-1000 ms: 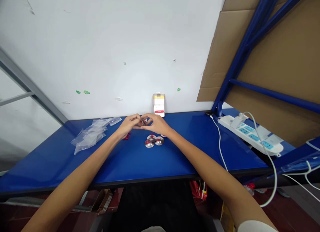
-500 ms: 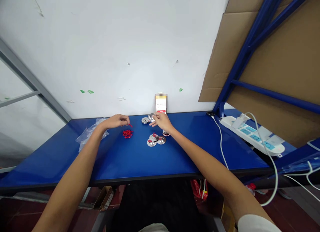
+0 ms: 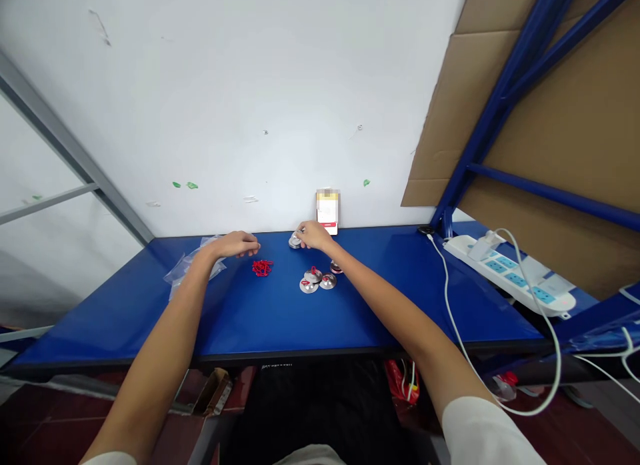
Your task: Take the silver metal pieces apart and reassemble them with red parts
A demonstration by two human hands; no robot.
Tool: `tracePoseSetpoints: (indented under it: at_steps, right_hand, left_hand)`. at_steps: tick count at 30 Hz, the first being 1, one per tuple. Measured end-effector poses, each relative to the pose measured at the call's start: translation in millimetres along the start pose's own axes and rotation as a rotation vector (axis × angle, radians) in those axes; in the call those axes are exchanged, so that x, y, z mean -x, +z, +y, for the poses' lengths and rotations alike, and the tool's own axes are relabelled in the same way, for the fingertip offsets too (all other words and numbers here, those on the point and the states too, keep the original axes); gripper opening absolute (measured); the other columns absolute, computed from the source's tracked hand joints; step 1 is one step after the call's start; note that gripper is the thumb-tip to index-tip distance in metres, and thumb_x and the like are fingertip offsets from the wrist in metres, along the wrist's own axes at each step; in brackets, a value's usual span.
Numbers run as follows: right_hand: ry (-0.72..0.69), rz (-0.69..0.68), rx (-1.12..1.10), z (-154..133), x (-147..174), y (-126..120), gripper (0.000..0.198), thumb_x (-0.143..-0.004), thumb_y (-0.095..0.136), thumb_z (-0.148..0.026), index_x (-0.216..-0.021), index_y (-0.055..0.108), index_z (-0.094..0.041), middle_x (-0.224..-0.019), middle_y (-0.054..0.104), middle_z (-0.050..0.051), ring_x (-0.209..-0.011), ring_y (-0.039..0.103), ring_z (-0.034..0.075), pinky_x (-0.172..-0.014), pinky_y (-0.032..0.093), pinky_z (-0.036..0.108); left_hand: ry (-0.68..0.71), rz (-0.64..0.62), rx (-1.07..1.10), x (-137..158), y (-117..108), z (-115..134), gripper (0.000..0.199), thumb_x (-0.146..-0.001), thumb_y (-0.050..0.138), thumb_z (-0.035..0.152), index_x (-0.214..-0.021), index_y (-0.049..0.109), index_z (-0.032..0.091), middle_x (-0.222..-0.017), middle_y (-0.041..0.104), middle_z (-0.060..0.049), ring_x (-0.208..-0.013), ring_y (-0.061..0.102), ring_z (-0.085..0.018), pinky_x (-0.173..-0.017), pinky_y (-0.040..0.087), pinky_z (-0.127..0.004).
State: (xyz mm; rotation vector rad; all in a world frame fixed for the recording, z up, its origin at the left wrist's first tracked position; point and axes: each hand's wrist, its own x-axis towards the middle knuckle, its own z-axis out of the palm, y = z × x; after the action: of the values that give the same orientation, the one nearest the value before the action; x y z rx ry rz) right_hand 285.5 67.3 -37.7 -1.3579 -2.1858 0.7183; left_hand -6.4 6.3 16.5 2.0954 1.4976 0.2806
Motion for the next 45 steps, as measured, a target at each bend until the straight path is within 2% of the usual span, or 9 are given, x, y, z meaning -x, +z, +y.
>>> tracePoseSetpoints:
  at_steps: [3,7,14,17,20,26,31,39,45]
  right_hand:
    - [-0.050,0.017,0.231,-4,-6,2,0.024,-0.106,0.064,-0.036,-0.119,0.075,-0.018,-0.079,0.081,0.005,-0.077,0.075,0.020,-0.071,0.050,0.026]
    - [-0.094,0.079,0.420,-8,1,-1,0.038,-0.108,0.060,-0.049,-0.123,0.079,-0.020,-0.115,0.082,0.015,-0.108,0.075,0.029,-0.082,0.050,0.031]
    - [-0.154,0.170,0.324,0,45,-34,0.038,-0.110,0.054,-0.047,-0.124,0.081,-0.023,-0.094,0.081,0.009,-0.087,0.073,0.024,-0.074,0.046,0.029]
    - [-0.200,-0.044,0.221,16,65,-63,0.032,-0.105,0.061,-0.045,-0.116,0.082,-0.023,-0.075,0.076,0.002,-0.071,0.068,0.019,-0.069,0.044,0.028]
    - [-0.121,-0.243,0.179,32,74,-88,0.029,-0.090,0.079,-0.048,-0.103,0.085,-0.022,-0.083,0.079,0.003,-0.073,0.069,0.019,-0.064,0.044,0.028]
    - [-0.039,-0.449,0.175,45,73,-96,0.020,-0.073,0.090,-0.036,-0.086,0.085,-0.021,-0.080,0.080,0.004,-0.071,0.070,0.020,-0.063,0.045,0.028]
    - [-0.077,-0.308,0.113,41,72,-91,0.015,-0.078,0.088,-0.033,-0.081,0.082,-0.020,-0.078,0.079,0.004,-0.072,0.072,0.021,-0.066,0.050,0.029]
    - [-0.126,0.024,-0.696,16,61,-39,0.047,-0.078,0.093,-0.057,-0.090,0.074,-0.016,-0.084,0.080,0.010,-0.074,0.075,0.021,-0.058,0.061,0.028]
    - [-0.241,0.124,-0.759,12,59,-24,0.046,-0.077,0.093,-0.057,-0.091,0.075,-0.017,-0.084,0.079,0.008,-0.081,0.077,0.021,-0.062,0.063,0.028]
  left_hand:
    - [-0.009,0.017,-0.059,-2,4,1,0.028,-0.081,0.062,0.043,-0.068,0.073,0.021,-0.073,0.077,-0.006,-0.056,0.061,-0.017,-0.053,0.041,-0.027]
    - [0.006,0.037,-0.107,-6,8,1,0.028,-0.082,0.063,0.043,-0.068,0.074,0.022,-0.075,0.078,-0.006,-0.062,0.064,-0.019,-0.059,0.043,-0.027]
    - [0.069,0.136,-0.119,-14,15,-1,0.028,-0.084,0.065,0.045,-0.069,0.073,0.022,-0.071,0.073,-0.005,-0.065,0.062,-0.020,-0.061,0.040,-0.030]
    - [0.164,0.171,-0.069,-13,21,14,0.025,-0.085,0.065,0.043,-0.077,0.074,0.021,-0.072,0.072,-0.003,-0.067,0.061,-0.019,-0.064,0.041,-0.030]
    - [0.317,0.153,0.020,-14,38,38,0.023,-0.088,0.063,0.038,-0.088,0.077,0.020,-0.080,0.074,-0.003,-0.073,0.063,-0.018,-0.070,0.045,-0.029]
    - [0.494,0.034,-0.012,-23,82,68,0.019,-0.087,0.065,0.028,-0.098,0.079,0.021,-0.089,0.076,-0.004,-0.075,0.065,-0.018,-0.071,0.047,-0.029]
    - [0.477,0.075,0.040,-26,94,69,0.017,-0.091,0.065,0.029,-0.097,0.078,0.020,-0.085,0.074,-0.003,-0.074,0.065,-0.017,-0.071,0.048,-0.029]
    - [0.349,0.267,0.702,-40,116,73,0.037,-0.090,0.078,0.048,-0.105,0.075,0.014,-0.101,0.079,-0.012,-0.079,0.078,-0.023,-0.057,0.055,-0.027]
    - [0.328,0.363,0.850,-39,116,76,0.051,-0.087,0.084,0.056,-0.111,0.076,0.012,-0.103,0.081,-0.015,-0.081,0.081,-0.026,-0.056,0.058,-0.026]
